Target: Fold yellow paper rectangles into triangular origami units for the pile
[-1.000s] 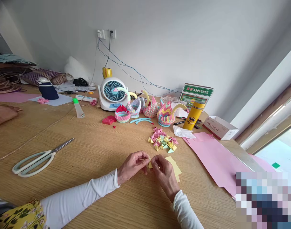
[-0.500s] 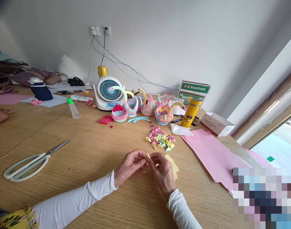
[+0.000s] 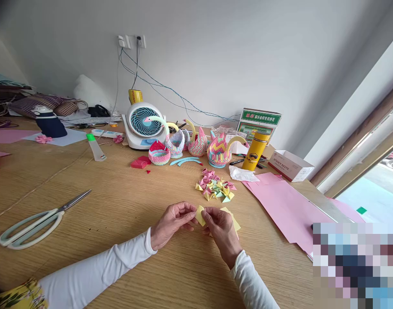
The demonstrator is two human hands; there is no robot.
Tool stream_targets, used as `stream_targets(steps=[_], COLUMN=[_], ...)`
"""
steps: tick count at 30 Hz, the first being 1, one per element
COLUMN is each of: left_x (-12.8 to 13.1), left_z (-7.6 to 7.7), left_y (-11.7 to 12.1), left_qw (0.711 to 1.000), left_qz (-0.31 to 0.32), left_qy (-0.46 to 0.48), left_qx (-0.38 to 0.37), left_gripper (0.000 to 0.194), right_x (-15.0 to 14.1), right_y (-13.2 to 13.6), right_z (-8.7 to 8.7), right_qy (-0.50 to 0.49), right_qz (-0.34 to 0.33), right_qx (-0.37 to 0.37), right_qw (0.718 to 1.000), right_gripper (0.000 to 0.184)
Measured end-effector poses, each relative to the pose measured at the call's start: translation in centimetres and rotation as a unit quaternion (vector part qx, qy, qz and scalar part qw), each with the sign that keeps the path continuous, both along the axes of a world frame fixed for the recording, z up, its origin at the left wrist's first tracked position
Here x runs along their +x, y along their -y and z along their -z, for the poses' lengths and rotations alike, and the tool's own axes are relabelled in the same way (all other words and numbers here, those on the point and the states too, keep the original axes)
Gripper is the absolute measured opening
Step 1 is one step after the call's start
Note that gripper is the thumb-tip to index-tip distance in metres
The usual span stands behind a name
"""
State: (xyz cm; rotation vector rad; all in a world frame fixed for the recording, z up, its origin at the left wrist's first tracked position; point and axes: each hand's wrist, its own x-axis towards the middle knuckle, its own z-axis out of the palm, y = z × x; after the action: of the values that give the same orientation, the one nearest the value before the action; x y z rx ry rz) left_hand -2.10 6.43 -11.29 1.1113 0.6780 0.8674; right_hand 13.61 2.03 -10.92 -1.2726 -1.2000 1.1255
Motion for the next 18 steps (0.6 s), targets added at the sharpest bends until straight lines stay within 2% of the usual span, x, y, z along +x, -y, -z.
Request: stream_targets(steps=[5,11,18], left_x=[0.13,0.66,0.75], left_z=[-0.26,0.20,0.69], left_y=[0.20,0.04,-0.12], left_qw=[1.000,0.998,0.996], left_qz=[-0.010,-0.016,-0.018], left_qy=[-0.009,-0.049,-0.069], left_qx=[0.018,0.042,0.056], left_gripper=[0.037,0.036,0.037], right_x=[0.08,-0.57,-0.80], right_y=[-0.17,0.10,0.17], right_z=[0.36,0.47,0.22], right_qy=[0.024,0.156,0.216], right_qz=[0.004,0.020,0.044], right_qx=[0.006,0.053,0.068], right_qw=[1.000,0.986,0.973], right_gripper=[0.038,0.035,0.028])
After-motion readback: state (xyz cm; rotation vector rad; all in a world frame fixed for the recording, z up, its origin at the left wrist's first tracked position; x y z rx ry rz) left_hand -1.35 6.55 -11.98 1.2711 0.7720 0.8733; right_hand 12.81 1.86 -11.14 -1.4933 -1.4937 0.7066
